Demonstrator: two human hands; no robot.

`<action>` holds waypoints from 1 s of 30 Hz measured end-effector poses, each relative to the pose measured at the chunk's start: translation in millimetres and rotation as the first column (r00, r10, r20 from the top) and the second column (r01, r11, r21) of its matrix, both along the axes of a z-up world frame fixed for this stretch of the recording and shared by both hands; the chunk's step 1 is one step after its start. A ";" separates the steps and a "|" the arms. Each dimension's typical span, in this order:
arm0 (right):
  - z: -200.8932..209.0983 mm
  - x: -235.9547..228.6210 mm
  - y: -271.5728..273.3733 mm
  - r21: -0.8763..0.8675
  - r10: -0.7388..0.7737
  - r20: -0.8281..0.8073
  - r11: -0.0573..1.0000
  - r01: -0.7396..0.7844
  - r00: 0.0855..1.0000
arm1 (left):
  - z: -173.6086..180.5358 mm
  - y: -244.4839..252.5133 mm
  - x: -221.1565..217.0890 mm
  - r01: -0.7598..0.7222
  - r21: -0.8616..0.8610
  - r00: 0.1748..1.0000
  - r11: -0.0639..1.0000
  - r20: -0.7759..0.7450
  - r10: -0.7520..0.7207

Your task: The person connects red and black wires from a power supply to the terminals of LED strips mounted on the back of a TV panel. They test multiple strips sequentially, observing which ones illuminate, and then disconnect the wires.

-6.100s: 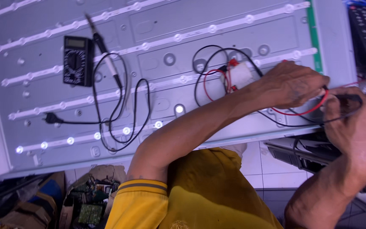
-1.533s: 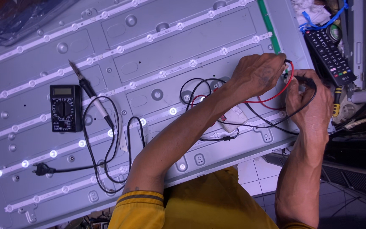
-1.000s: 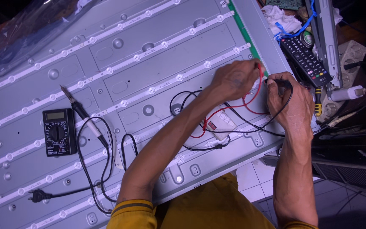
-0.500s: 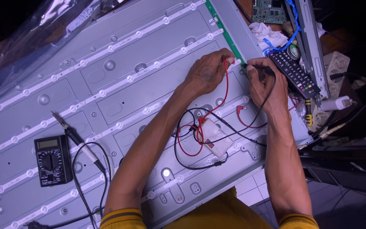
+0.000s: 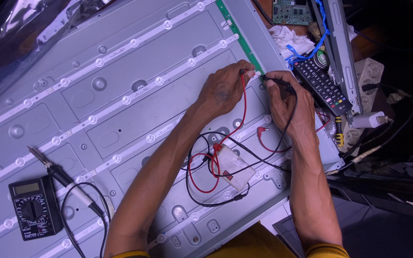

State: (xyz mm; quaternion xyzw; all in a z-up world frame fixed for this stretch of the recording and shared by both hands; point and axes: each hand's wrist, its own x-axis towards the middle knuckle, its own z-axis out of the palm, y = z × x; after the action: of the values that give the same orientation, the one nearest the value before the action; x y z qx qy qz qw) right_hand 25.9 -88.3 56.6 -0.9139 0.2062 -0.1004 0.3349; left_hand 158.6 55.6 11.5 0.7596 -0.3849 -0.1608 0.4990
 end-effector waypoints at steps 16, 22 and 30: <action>-0.2 -1.0 2.4 0.011 0.028 0.033 1.000 -0.028 0.999 | -4.4 0.1 0.4 -0.020 -0.036 1.000 0.999 0.013 0.020; -1.0 0.4 3.4 0.011 0.023 0.055 1.000 -0.024 0.998 | -9.0 -3.3 1.5 -0.030 -0.034 0.999 0.999 0.024 0.031; -1.7 0.3 0.9 0.009 0.032 0.065 0.999 -0.032 0.997 | -15.6 -6.4 4.0 -0.024 -0.004 0.999 1.000 0.036 0.024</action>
State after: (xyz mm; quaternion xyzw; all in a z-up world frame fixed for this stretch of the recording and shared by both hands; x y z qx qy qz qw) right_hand 26.2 -87.5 54.9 -0.9117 0.1810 -0.1236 0.3474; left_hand 162.6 49.2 -4.1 0.7661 -0.3850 -0.1404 0.4952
